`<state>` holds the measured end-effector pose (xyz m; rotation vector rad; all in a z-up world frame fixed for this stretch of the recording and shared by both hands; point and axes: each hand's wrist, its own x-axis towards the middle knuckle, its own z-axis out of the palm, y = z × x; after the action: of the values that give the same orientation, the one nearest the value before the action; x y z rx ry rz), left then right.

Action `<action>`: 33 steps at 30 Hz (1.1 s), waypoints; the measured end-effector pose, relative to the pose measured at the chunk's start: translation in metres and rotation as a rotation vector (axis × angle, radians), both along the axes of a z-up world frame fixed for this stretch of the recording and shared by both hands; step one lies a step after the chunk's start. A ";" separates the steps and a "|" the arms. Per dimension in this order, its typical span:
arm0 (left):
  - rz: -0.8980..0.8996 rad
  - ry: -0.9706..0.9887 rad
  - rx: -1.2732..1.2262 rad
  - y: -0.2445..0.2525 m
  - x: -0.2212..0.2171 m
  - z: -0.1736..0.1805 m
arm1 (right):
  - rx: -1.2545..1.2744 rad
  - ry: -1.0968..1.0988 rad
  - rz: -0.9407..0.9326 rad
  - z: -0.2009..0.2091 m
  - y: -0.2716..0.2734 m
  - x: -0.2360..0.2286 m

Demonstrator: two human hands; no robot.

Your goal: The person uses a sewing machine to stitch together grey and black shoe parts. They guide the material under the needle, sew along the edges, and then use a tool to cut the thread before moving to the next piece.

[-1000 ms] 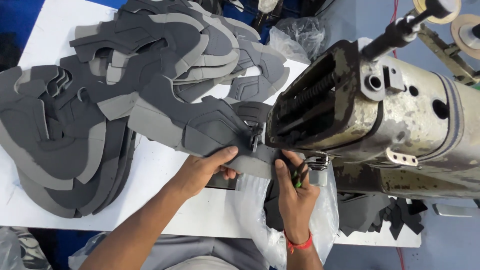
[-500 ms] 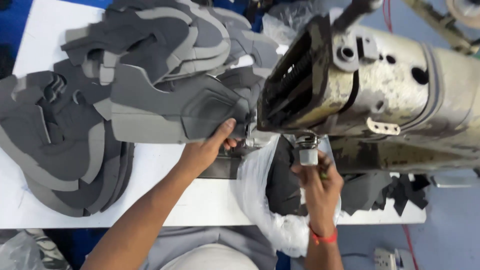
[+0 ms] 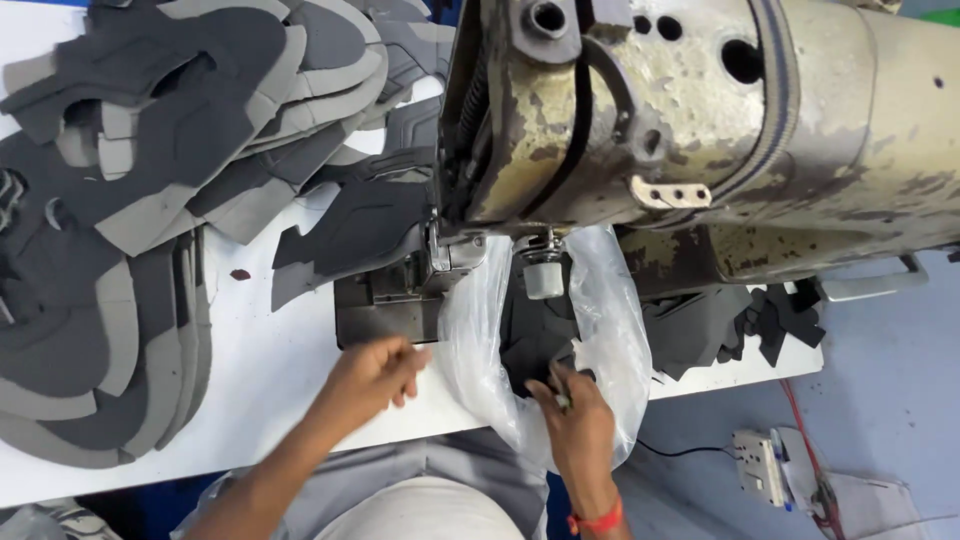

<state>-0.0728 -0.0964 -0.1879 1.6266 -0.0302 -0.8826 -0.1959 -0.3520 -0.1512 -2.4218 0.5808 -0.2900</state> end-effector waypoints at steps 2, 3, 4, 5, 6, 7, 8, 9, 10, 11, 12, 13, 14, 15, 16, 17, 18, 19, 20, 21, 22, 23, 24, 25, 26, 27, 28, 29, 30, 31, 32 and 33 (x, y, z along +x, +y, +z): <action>-0.077 -0.125 0.181 0.008 -0.026 -0.008 | -0.075 0.085 -0.010 0.004 0.010 0.013; -0.080 -0.321 0.256 0.013 -0.037 -0.012 | -0.099 0.113 -0.032 0.005 0.014 0.017; -0.082 -0.517 0.331 0.018 -0.048 -0.017 | -0.124 0.141 -0.054 0.005 0.019 0.021; -0.085 -0.515 0.333 0.019 -0.050 -0.014 | -0.121 0.144 -0.056 0.003 0.021 0.020; -0.053 -0.544 0.306 0.020 -0.053 -0.012 | -0.142 0.173 -0.071 0.000 0.025 0.020; -0.013 -0.571 0.276 0.020 -0.056 -0.010 | -0.168 0.203 -0.082 -0.002 0.026 0.020; -0.009 -0.567 0.275 0.018 -0.059 -0.014 | -0.171 0.206 -0.078 -0.002 0.027 0.016; 0.034 -0.651 0.279 0.017 -0.058 -0.017 | -0.163 0.171 -0.069 -0.003 0.027 0.017; 0.078 -0.734 0.282 0.014 -0.058 -0.020 | -0.154 0.136 -0.060 -0.004 0.027 0.017; 0.080 -0.738 0.280 0.013 -0.057 -0.018 | -0.156 0.132 -0.060 -0.004 0.025 0.019; 0.085 -0.790 0.294 0.011 -0.057 -0.016 | -0.129 0.131 -0.061 -0.005 0.023 0.021; 0.086 -0.841 0.305 0.009 -0.056 -0.014 | -0.102 0.132 -0.066 -0.005 0.020 0.022; 0.084 -0.843 0.300 0.008 -0.055 -0.013 | -0.105 0.130 -0.070 -0.003 0.023 0.021; 0.070 -0.847 0.299 0.008 -0.055 -0.012 | -0.129 0.084 -0.045 -0.002 0.027 0.020; 0.057 -0.851 0.297 0.008 -0.054 -0.011 | -0.153 0.039 -0.019 -0.001 0.030 0.019; 0.055 -0.852 0.293 0.008 -0.055 -0.012 | -0.155 0.039 -0.022 -0.001 0.030 0.017; 0.061 -0.852 0.295 0.009 -0.055 -0.013 | -0.170 -0.010 0.025 -0.002 0.029 0.015; 0.071 -0.852 0.299 0.009 -0.055 -0.013 | -0.185 -0.059 0.076 -0.002 0.029 0.014; 0.072 -0.853 0.297 0.008 -0.055 -0.012 | -0.187 -0.060 0.077 -0.004 0.019 0.015; 0.077 -0.846 0.302 0.008 -0.055 -0.010 | -0.032 0.029 0.035 -0.007 0.010 0.016; 0.081 -0.839 0.306 0.008 -0.055 -0.009 | 0.122 0.120 -0.006 -0.009 0.001 0.017; 0.083 -0.839 0.307 0.009 -0.056 -0.009 | 0.123 0.120 -0.004 0.000 -0.007 0.022; 0.089 -0.867 0.304 0.009 -0.056 -0.009 | 0.142 0.080 -0.020 0.009 -0.016 0.027; 0.094 -0.895 0.299 0.009 -0.056 -0.010 | 0.160 0.040 -0.038 0.019 -0.025 0.031; 0.095 -0.894 0.299 0.009 -0.057 -0.009 | 0.159 0.041 -0.037 0.031 -0.025 0.032; 0.100 -0.894 0.286 0.009 -0.056 -0.008 | 0.160 -0.015 -0.070 0.044 -0.027 0.034; 0.104 -0.893 0.273 0.009 -0.056 -0.007 | 0.161 -0.071 -0.102 0.057 -0.028 0.036; 0.106 -0.896 0.270 0.009 -0.055 -0.009 | 0.158 -0.074 -0.101 0.058 -0.030 0.037; 0.107 -0.896 0.276 0.008 -0.055 -0.010 | -0.083 -0.175 -0.084 0.059 -0.032 0.037; 0.108 -0.894 0.283 0.008 -0.056 -0.011 | -0.322 -0.271 -0.063 0.060 -0.033 0.037; 0.110 -0.893 0.281 0.008 -0.056 -0.012 | -0.325 -0.271 -0.062 0.051 -0.033 0.037; 0.107 -0.906 0.290 0.008 -0.056 -0.012 | -0.405 -0.293 0.019 0.041 -0.032 0.036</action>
<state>-0.1289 -0.0884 -0.1999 2.1602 -0.4559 -0.0075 -0.1600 -0.3844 -0.1100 -2.6921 0.3941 -0.8062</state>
